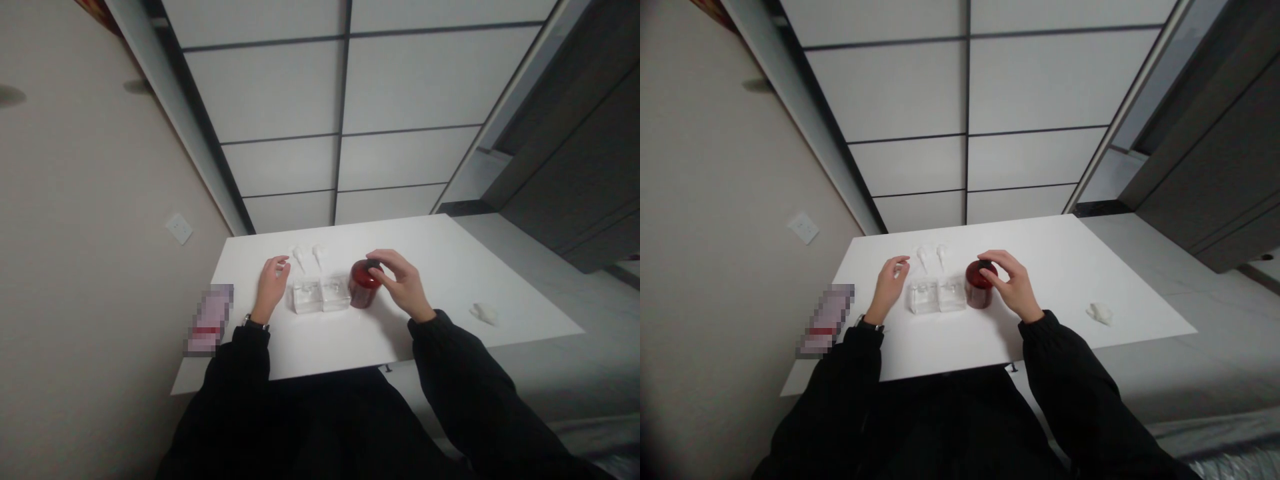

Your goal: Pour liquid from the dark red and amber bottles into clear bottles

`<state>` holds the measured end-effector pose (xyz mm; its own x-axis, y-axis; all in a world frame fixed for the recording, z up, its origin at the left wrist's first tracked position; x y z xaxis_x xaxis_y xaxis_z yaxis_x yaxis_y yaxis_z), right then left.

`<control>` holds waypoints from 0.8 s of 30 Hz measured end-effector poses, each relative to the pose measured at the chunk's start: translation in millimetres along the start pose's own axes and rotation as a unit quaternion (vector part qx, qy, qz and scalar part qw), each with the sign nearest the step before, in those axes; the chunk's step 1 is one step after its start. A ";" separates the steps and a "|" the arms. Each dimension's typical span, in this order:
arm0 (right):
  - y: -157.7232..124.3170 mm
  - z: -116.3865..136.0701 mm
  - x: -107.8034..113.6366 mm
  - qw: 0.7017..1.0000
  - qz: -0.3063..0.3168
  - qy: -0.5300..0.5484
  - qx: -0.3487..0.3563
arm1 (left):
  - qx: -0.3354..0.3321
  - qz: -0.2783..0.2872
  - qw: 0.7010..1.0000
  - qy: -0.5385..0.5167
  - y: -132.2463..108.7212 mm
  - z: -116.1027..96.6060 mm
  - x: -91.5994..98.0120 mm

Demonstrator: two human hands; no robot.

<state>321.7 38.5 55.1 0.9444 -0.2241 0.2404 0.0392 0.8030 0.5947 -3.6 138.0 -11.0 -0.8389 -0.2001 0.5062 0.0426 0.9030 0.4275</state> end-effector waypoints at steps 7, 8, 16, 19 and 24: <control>-7.1 -8.3 -2.6 0.996 0.064 0.034 -0.045 | 0.012 0.032 0.999 0.019 -1.2 0.2 -1.5; -8.6 -11.3 -3.0 0.995 0.063 0.049 -0.060 | 0.014 0.036 0.999 0.022 -1.5 0.3 -1.5; -7.7 -17.2 -2.9 0.993 0.049 0.094 -0.055 | 0.021 0.044 0.998 0.031 -2.6 -0.4 -1.7; -8.0 -18.5 -3.4 0.986 0.039 0.144 -0.071 | 0.021 0.049 0.998 0.033 -3.8 -1.2 -2.9; -10.0 -19.7 -3.3 0.991 0.041 0.091 -0.087 | 0.019 0.056 0.998 0.037 -6.7 -2.1 -4.0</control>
<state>324.6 42.1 33.2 0.9894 -0.0645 0.1304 0.0016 0.9009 0.4340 0.5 132.0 -14.3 -0.7879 -0.1229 0.6034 0.1122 0.9348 0.3369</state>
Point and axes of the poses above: each hand's wrist, its own y-axis towards the middle knuckle, its own x-axis out of the back of the hand, z = x × y, the point moved 3 cm from there along y, towards the middle knuckle, and after that the axes turned 1 degree about y, right-handed, at the moved point
